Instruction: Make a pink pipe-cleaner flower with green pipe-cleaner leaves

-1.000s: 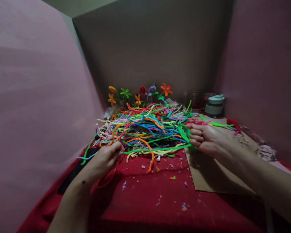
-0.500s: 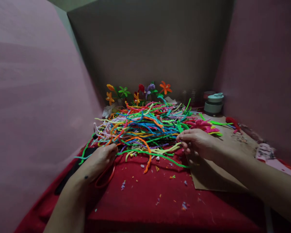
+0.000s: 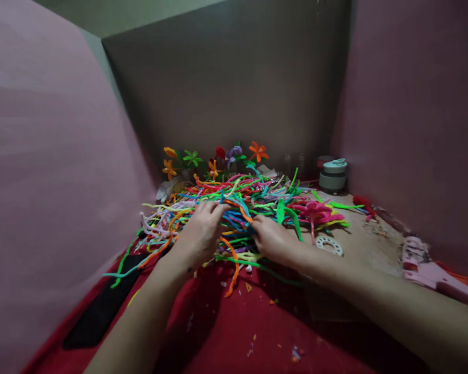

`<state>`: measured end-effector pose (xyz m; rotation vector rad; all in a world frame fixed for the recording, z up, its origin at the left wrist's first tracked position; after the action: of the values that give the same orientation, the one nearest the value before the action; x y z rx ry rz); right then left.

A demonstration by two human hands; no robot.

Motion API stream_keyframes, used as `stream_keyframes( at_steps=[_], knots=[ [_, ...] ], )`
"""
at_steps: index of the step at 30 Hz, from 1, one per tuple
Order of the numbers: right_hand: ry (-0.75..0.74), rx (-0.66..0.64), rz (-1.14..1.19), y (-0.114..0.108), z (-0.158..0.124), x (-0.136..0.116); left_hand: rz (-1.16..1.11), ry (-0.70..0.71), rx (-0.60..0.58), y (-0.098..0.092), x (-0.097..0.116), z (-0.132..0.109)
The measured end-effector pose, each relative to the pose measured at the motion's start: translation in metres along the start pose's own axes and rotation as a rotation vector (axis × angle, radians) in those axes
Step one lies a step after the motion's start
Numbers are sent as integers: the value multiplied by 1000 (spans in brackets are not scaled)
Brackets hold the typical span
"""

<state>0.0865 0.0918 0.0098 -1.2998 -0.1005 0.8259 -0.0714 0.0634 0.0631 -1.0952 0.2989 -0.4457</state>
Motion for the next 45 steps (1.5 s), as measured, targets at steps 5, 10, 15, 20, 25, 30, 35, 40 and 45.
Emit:
stream_keyframes(
  at_steps=[5, 10, 15, 20, 25, 30, 35, 40, 45],
  knots=[
    [-81, -73, -250, 11, -14, -13, 145, 49, 25, 39, -1, 23],
    [-136, -40, -297, -4, -15, -8, 193, 20, 44, 60, -10, 21],
    [77, 7, -278, -20, -2, 25, 159, 36, 48, 58, -17, 21],
    [178, 59, -200, -30, 10, 47, 60, 81, 15, 53, -19, 21],
    [149, 169, -49, -36, 27, 43, 30, 96, 1, 50, -18, 18],
    [100, 127, 61, -23, 46, 42, 8, 87, 9, 48, -20, 14],
    [53, 170, 94, -15, 50, 44, -37, 98, -6, 47, -23, 12],
    [28, 324, 99, -23, 43, 40, -29, 103, -20, 45, -22, 11],
    [-28, 330, 51, -24, 50, 38, 27, 81, -89, 40, -14, 9]
  ],
)
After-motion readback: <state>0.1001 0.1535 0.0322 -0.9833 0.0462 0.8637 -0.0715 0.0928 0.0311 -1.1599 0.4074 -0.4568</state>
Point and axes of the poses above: each hand's wrist, its own z-axis towards the middle knuckle, its own y-axis out of the palm, x = y × z, the point moved 3 cm from there along z, towards the middle knuckle, and after that the axes turned 2 degrees about -z, right-handed, at the moved point
